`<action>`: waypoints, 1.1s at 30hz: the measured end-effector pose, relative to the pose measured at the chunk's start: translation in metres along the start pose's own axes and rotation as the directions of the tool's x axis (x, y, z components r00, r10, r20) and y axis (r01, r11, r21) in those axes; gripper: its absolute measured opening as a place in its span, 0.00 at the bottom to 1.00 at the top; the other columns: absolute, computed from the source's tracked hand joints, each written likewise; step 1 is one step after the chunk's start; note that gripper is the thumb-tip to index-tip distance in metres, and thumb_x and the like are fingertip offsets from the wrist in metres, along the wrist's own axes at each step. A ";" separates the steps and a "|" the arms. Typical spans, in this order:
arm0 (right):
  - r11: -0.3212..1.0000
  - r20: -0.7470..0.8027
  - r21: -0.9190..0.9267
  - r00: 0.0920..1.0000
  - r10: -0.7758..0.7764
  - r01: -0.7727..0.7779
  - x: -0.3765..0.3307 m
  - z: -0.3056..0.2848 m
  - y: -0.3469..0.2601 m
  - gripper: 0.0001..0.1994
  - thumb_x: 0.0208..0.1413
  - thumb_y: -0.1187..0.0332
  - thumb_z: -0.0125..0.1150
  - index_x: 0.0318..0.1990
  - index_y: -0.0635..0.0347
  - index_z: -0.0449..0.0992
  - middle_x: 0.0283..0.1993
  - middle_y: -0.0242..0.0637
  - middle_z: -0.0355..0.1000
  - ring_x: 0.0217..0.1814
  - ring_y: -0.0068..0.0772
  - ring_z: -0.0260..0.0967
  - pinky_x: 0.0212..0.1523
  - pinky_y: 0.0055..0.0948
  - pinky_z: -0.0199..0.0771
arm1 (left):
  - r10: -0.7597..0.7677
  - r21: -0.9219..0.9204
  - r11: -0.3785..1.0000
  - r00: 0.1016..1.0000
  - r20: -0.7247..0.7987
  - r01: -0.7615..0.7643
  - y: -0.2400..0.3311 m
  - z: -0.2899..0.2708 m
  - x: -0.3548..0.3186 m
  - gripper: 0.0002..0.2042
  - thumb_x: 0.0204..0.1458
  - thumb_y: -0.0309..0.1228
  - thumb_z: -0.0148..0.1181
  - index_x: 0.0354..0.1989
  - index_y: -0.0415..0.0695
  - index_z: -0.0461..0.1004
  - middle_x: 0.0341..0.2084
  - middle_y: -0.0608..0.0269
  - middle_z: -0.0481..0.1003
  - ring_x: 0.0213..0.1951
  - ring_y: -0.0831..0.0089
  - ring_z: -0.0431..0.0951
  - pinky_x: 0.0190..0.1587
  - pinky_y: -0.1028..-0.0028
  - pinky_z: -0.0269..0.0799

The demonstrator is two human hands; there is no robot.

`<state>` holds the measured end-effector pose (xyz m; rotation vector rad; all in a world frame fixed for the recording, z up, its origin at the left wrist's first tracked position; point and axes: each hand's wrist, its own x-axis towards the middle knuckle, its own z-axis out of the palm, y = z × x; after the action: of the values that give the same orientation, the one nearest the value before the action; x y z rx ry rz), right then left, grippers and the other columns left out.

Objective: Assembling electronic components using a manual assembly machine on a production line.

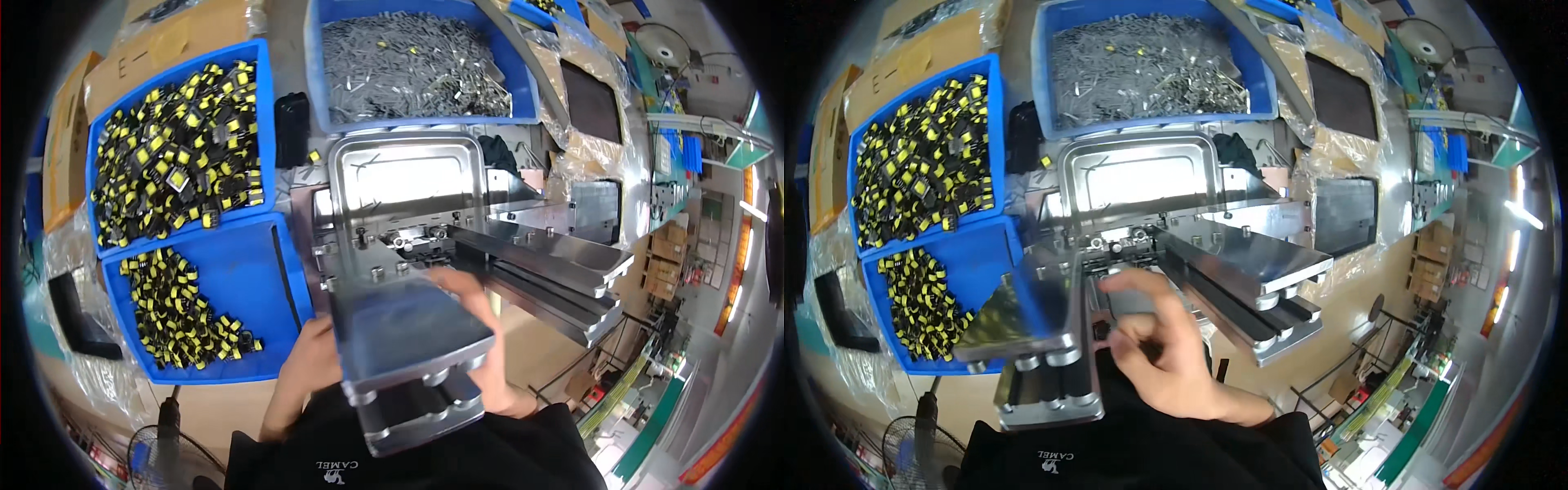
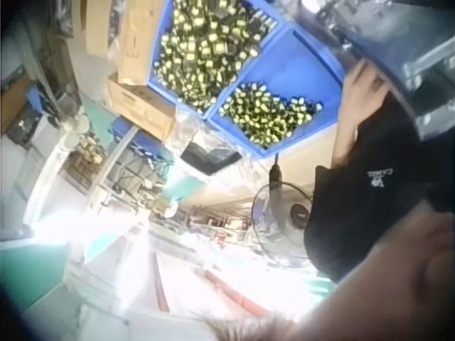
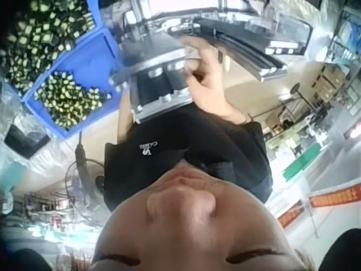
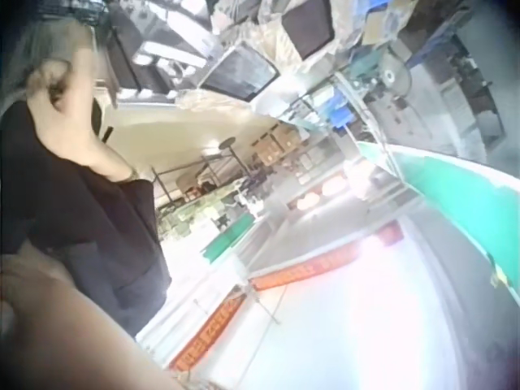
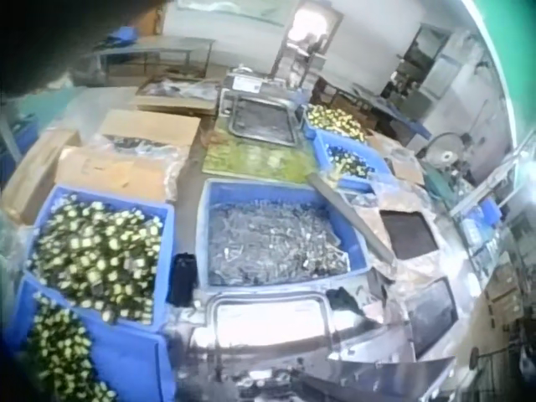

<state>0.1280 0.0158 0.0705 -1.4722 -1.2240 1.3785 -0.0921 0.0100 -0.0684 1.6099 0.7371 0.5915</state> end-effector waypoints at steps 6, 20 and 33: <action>0.971 0.072 -0.073 0.970 0.233 -0.228 0.023 0.005 -0.003 0.27 0.57 0.81 0.54 0.66 0.63 0.59 0.20 0.38 0.70 0.22 0.32 0.74 0.27 0.28 0.69 | 0.099 0.187 0.976 0.993 0.062 -0.109 -0.020 0.006 -0.007 0.12 0.51 0.28 0.64 0.43 0.38 0.78 0.42 0.59 0.79 0.46 0.69 0.78 0.53 0.68 0.72; 0.937 0.199 -0.010 0.918 0.344 -0.349 0.028 -0.001 -0.005 0.34 0.59 0.74 0.62 0.70 0.66 0.53 0.28 0.36 0.78 0.29 0.11 0.69 0.27 0.18 0.65 | -0.645 -0.380 0.671 0.754 0.124 0.637 -0.056 0.010 -0.079 0.15 0.57 0.31 0.56 0.50 0.36 0.74 0.47 0.51 0.77 0.53 0.58 0.75 0.60 0.61 0.67; 0.839 0.209 0.387 0.923 0.324 -0.382 0.023 0.012 0.002 0.28 0.60 0.84 0.48 0.68 0.69 0.50 0.31 0.37 0.79 0.33 0.22 0.77 0.32 0.20 0.70 | -0.150 0.433 0.901 0.961 0.232 0.035 -0.066 0.010 -0.069 0.15 0.58 0.31 0.53 0.50 0.38 0.74 0.51 0.53 0.76 0.56 0.59 0.73 0.61 0.61 0.65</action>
<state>0.1153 0.0370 0.0613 -1.3467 -0.6757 1.8830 -0.1396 -0.0421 -0.1331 1.9956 0.7747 0.1408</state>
